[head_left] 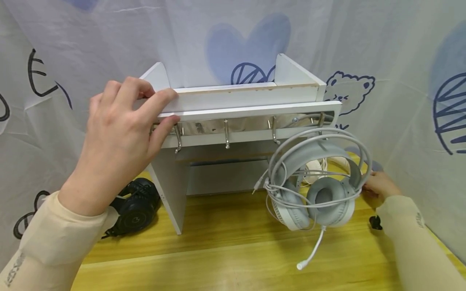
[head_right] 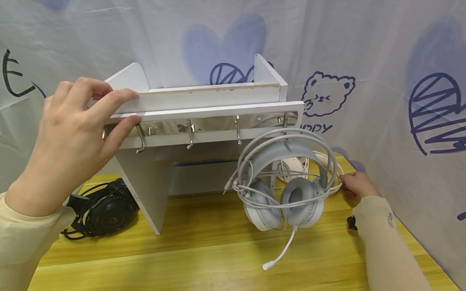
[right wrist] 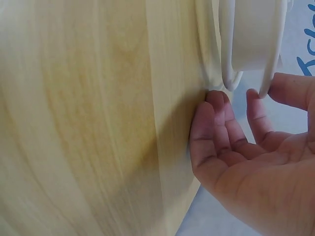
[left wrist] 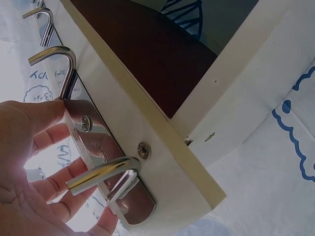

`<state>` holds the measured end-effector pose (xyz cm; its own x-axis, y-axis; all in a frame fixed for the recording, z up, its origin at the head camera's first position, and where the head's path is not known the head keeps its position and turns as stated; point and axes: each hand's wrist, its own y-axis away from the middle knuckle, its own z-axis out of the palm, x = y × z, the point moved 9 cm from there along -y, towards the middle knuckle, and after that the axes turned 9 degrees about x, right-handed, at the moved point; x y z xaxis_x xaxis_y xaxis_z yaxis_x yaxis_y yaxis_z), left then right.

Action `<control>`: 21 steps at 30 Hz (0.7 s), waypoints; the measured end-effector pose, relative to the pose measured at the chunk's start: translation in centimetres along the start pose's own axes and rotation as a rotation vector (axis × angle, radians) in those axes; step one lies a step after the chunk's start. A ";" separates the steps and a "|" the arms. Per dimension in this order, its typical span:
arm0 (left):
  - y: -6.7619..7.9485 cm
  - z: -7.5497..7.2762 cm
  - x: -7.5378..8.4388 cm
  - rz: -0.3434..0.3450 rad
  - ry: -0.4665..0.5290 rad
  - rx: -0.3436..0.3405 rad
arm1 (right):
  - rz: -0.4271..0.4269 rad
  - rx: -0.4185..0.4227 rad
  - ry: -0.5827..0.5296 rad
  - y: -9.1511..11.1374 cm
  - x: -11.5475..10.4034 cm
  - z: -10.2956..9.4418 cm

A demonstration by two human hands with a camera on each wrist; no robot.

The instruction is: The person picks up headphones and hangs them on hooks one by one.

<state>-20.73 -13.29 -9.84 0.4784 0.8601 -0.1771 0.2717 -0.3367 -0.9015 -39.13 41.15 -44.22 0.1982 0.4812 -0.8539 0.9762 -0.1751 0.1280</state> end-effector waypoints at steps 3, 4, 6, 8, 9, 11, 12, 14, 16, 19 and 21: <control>0.0 0.0 0.0 0.000 0.002 -0.002 | 0.020 -0.004 -0.050 -0.1 0.3 0.1; 0.0 0.0 0.0 0.001 0.003 -0.003 | 0.035 -0.007 -0.065 -0.2 0.5 0.1; 0.1 0.0 0.0 0.002 0.004 -0.004 | 0.068 -0.014 -0.097 -0.3 0.8 0.2; 0.1 0.1 0.0 0.002 0.003 -0.004 | 0.101 -0.036 -0.137 -0.4 1.1 0.4; 0.0 0.1 0.0 0.001 0.002 -0.003 | 0.113 -0.047 -0.152 -0.5 1.2 0.5; 0.0 0.0 0.0 -0.001 0.000 -0.002 | 0.131 -0.058 -0.173 -0.6 1.3 0.6; 0.0 0.1 0.0 -0.001 -0.001 -0.003 | 0.135 -0.061 -0.175 -0.6 1.4 0.6; 0.0 0.0 0.0 0.000 -0.003 -0.003 | 0.131 -0.066 -0.169 -0.8 1.4 0.7; 0.0 0.0 0.0 0.003 -0.004 -0.004 | 0.117 -0.061 -0.156 -0.9 1.6 0.7; 0.1 0.1 0.0 0.008 -0.004 -0.004 | 0.092 -0.050 -0.130 -0.8 2.0 0.6; 0.1 0.2 0.0 0.010 -0.005 -0.003 | 0.083 -0.051 -0.142 -0.6 2.2 0.5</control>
<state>-20.82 -13.21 -9.98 0.4772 0.8585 -0.1877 0.2697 -0.3464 -0.8985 -39.34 41.83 -46.42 0.2673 0.3402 -0.9016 0.9609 -0.1638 0.2231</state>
